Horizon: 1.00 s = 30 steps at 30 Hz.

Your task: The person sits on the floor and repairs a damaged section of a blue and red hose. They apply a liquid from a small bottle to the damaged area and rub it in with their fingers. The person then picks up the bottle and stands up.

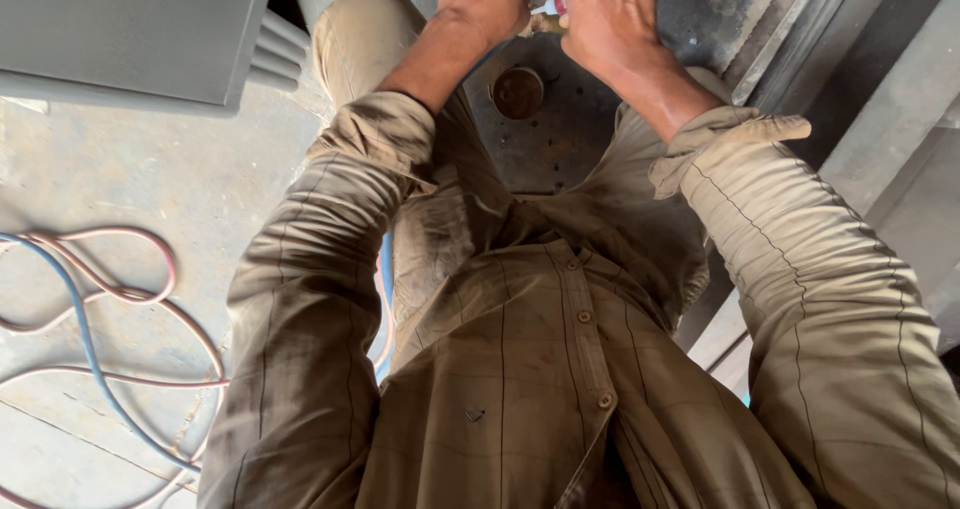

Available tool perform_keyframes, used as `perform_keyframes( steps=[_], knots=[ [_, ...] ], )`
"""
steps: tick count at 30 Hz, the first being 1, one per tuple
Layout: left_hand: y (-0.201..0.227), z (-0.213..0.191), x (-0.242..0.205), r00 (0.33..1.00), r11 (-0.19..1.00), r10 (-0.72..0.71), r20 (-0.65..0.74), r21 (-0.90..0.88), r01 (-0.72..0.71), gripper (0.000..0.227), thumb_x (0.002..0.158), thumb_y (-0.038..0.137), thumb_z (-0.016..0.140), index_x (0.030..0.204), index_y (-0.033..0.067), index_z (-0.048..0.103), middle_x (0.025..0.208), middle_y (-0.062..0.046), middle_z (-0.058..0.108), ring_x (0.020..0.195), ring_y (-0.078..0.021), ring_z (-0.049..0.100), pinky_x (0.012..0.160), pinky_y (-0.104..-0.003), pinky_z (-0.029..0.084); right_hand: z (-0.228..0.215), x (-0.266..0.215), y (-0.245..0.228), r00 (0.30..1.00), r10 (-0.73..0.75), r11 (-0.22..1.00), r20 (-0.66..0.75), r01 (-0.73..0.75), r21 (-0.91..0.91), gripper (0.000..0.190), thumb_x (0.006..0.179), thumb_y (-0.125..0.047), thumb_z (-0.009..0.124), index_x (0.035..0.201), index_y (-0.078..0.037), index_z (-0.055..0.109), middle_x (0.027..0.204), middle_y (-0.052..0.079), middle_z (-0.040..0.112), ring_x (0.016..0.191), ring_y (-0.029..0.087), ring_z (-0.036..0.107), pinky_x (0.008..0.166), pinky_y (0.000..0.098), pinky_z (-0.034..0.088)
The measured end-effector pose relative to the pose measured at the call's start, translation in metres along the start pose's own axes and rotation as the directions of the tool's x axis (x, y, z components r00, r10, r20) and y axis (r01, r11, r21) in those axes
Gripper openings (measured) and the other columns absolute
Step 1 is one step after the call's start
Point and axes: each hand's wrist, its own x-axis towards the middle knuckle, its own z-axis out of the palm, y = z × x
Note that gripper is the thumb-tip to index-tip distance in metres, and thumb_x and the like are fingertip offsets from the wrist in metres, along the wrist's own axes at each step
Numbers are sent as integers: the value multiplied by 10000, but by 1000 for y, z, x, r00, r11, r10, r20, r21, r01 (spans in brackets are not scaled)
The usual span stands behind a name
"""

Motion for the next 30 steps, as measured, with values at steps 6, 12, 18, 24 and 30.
perform_keyframes(
  steps=[6, 12, 18, 24, 30],
  knots=[
    [2, -1, 3, 988, 999, -42, 148, 17, 40, 160, 762, 158, 829, 885, 76, 766, 857, -173, 743, 801, -329, 739, 702, -437, 597, -3, -8, 8, 991, 112, 978, -71, -98, 182, 262, 726, -47, 844, 973, -88, 768, 887, 116, 728, 857, 309, 696, 819, 455, 479],
    [0, 6, 7, 965, 991, -66, 254, 126, 34, 141, 748, 106, 818, 881, 105, 771, 893, -159, 741, 831, -314, 738, 736, -415, 605, -4, -18, 13, 976, 186, 937, -113, -142, 319, 289, 779, -27, 825, 1056, -98, 779, 954, 120, 742, 909, 321, 697, 848, 460, 488],
    [5, -4, 11, 943, 987, -160, 291, 32, 157, 98, 780, 113, 796, 866, 160, 784, 894, -124, 752, 864, -291, 739, 784, -395, 596, 2, -24, 18, 955, 294, 852, -37, -244, 463, 288, 819, -113, 880, 1089, -157, 791, 994, 126, 751, 947, 335, 697, 845, 438, 528],
    [13, -19, 4, 971, 995, -100, 219, -4, 104, 165, 683, 211, 888, 792, 150, 780, 917, -134, 747, 864, -310, 729, 763, -417, 597, 16, -42, 15, 817, 505, 492, 280, -539, 684, 356, 843, -95, 847, 1179, -176, 761, 1066, 53, 770, 958, 196, 718, 851, 340, 553],
    [13, -9, 9, 925, 980, -200, 322, 85, 182, 264, 757, 356, 889, 892, 164, 770, 987, -107, 753, 926, -263, 731, 835, -397, 590, 38, -52, 17, 811, 541, 207, 222, -384, 900, 368, 903, 11, 766, 1251, -101, 720, 1126, 7, 759, 979, 88, 723, 846, 254, 597]
  ],
)
